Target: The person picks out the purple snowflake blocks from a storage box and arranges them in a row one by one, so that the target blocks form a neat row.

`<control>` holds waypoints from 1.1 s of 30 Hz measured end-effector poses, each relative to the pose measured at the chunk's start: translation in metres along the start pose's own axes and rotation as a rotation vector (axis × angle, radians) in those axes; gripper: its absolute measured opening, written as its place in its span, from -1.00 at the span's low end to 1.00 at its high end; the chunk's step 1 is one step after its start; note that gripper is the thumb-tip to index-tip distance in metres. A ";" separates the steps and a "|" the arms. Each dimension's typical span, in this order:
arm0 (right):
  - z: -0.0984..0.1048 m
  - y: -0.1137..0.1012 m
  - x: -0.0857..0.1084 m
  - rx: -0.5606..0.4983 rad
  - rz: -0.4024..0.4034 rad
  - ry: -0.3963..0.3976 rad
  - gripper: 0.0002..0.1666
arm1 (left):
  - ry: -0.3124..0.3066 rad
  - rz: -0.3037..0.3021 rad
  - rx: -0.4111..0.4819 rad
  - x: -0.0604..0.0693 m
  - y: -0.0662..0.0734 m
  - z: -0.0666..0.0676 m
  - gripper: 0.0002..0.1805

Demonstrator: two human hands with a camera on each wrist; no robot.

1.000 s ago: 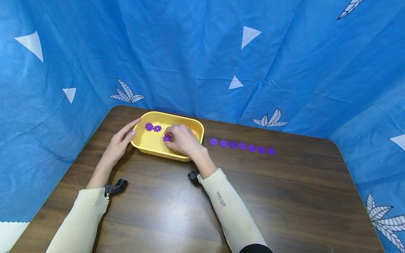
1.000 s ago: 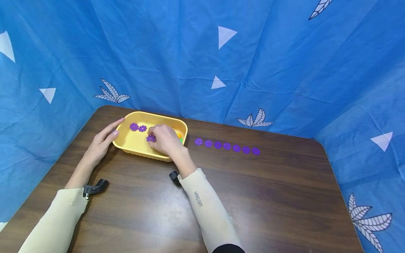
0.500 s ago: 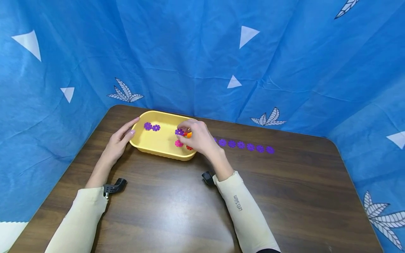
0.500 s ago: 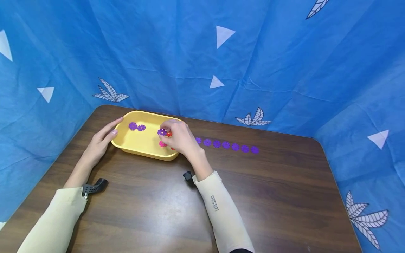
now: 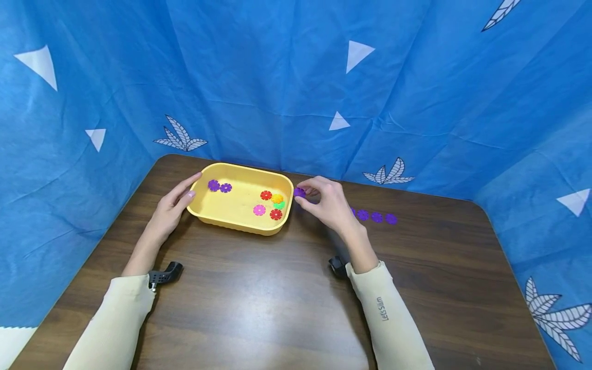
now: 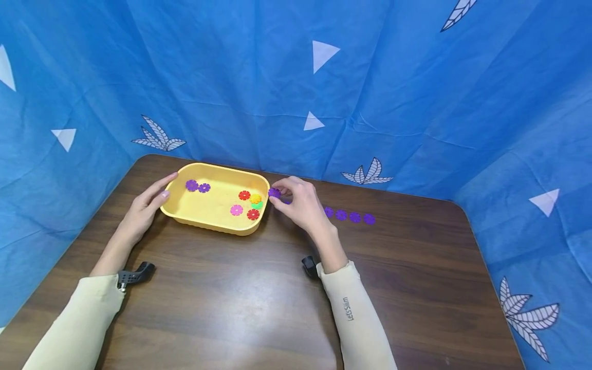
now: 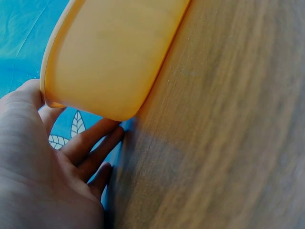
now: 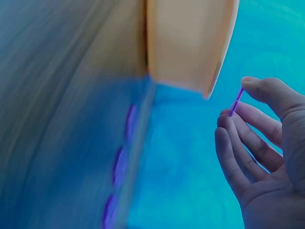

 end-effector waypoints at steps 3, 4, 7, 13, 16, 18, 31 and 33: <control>0.013 0.013 0.011 0.024 -0.015 0.016 -0.67 | -0.001 0.002 -0.006 0.000 0.000 0.001 -0.46; 0.018 0.018 0.015 0.034 -0.019 0.022 -0.67 | -0.002 0.005 -0.008 0.000 0.000 0.001 -0.46; 0.032 0.032 0.027 0.063 -0.030 0.042 -0.68 | 0.001 0.005 -0.011 0.000 -0.001 0.001 -0.46; 0.059 0.058 0.051 0.109 -0.061 0.077 -0.68 | -0.001 0.011 -0.013 0.000 -0.002 0.000 -0.46; 0.070 0.070 0.064 0.142 -0.092 0.084 -0.68 | -0.003 0.009 -0.013 0.000 -0.003 0.000 -0.46; 0.078 0.078 0.072 0.164 -0.115 0.087 -0.69 | -0.001 0.008 -0.013 0.000 -0.001 0.000 -0.46; 0.114 0.114 0.115 0.267 -0.258 0.072 -0.65 | 0.005 -0.012 -0.029 0.002 -0.001 0.000 -0.46; 0.119 0.118 0.121 0.275 -0.276 0.070 -0.64 | 0.007 -0.006 -0.031 0.002 -0.002 0.000 -0.46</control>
Point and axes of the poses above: each hand's wrist, its own x-axis away from the middle knuckle, its own z-axis out of the back of the hand, y = z × x, the point moved 7 cm from there along -x, towards the middle knuckle, and after that the axes turned 2 degrees about x, right-handed, at the moved point
